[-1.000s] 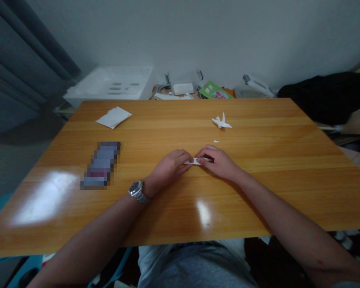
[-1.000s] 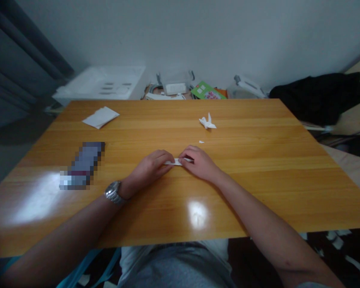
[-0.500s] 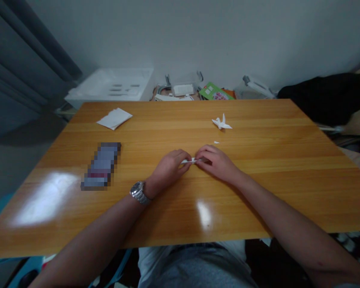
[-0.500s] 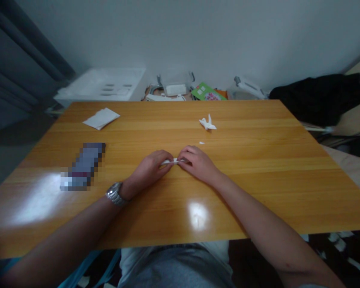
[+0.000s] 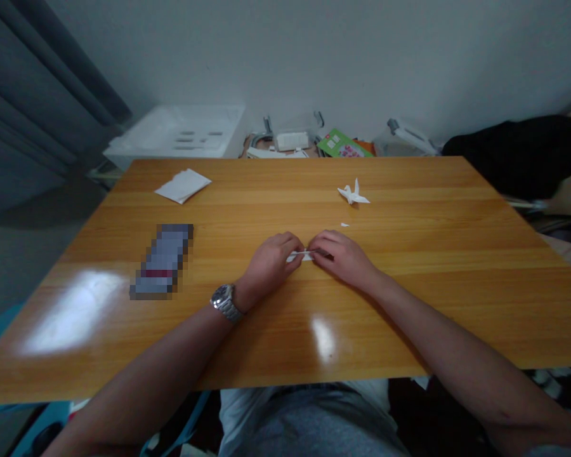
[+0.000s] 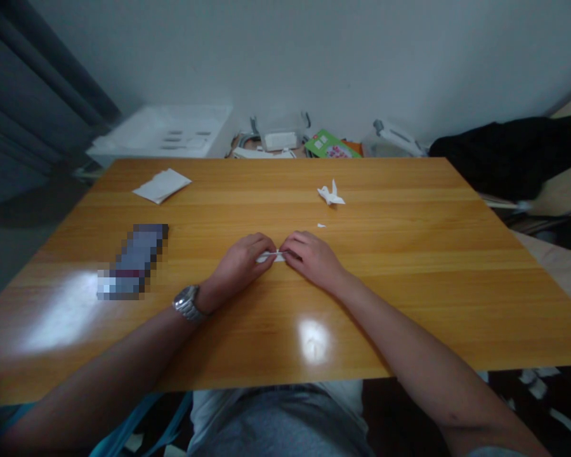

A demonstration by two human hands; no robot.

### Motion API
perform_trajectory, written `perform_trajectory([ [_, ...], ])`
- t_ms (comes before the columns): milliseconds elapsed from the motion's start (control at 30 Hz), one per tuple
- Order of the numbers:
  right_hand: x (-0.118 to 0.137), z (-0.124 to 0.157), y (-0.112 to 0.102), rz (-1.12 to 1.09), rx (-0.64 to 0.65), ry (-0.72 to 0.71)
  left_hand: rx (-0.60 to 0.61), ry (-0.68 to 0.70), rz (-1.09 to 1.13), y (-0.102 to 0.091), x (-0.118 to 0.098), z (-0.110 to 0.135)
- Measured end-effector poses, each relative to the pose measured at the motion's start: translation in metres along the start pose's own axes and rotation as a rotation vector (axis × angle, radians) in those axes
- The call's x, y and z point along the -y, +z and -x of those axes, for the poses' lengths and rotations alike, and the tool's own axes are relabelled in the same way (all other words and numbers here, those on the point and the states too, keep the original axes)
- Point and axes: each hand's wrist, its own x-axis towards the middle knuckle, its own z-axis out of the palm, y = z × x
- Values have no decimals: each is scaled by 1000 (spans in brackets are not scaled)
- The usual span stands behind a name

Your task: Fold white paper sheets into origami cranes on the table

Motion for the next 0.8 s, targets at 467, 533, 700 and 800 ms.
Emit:
perform_trajectory([
  [467,0,1,1,234,39,-115,55,96,-169,-4,-3,2],
  [533,1,2,0,234,53,-125,72,106,-171,-6,-3,2],
  [700,3,5,-4,214,67,-166,103,149,-150,-10,-2,6],
  [800,0,7,-6,217,67,-184,99,161,-152,-11,-2,9],
])
